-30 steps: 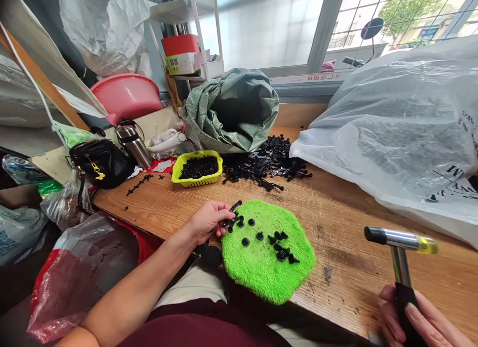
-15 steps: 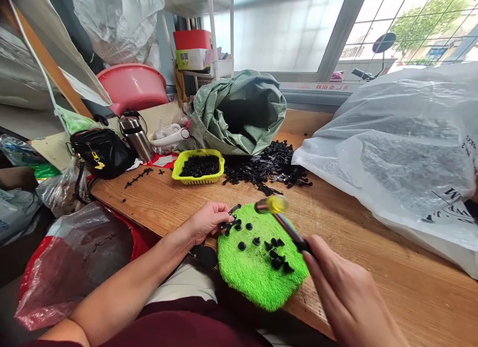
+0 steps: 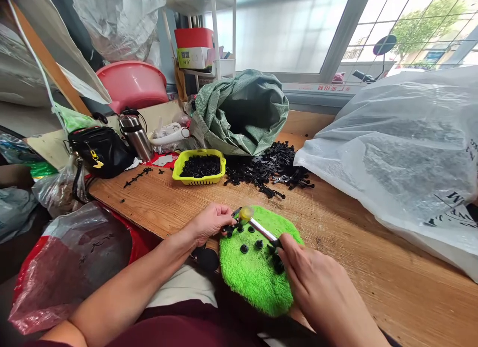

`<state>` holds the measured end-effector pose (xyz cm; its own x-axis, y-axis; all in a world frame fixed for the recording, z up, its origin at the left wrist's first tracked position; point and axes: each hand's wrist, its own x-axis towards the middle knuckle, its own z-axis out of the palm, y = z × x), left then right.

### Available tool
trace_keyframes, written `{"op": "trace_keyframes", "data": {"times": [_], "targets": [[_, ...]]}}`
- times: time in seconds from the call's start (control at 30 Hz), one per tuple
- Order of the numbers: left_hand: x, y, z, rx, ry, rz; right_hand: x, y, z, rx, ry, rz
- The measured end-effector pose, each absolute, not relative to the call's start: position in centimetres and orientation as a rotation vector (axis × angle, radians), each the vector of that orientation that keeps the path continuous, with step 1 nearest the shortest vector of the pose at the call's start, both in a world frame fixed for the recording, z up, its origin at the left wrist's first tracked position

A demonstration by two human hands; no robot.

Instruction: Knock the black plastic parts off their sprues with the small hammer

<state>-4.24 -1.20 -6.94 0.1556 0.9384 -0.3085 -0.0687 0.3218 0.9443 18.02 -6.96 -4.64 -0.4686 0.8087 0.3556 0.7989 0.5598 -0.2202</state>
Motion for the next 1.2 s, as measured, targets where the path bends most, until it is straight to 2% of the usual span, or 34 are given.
{"op": "trace_keyframes", "data": {"times": [0.23, 0.43, 0.63, 1.2], "targets": [[-4.6, -1.6, -6.8, 1.009, 1.185, 0.887, 17.5, -7.7, -4.4, -1.327, -2.39, 0.028], [-4.7, -0.9, -6.0, 0.888, 1.042, 0.977, 19.8, -9.1, -2.7, -1.33, -1.943, 0.301], [-3.4, 0.1, -5.6, 0.859, 1.027, 0.919, 22.4, -9.6, -5.1, -1.468, -1.782, 0.448], [-2.7, 0.1, -5.2, 0.92, 1.101, 0.84, 23.3, -9.2, -7.8, -1.38, -1.929, 0.394]]}}
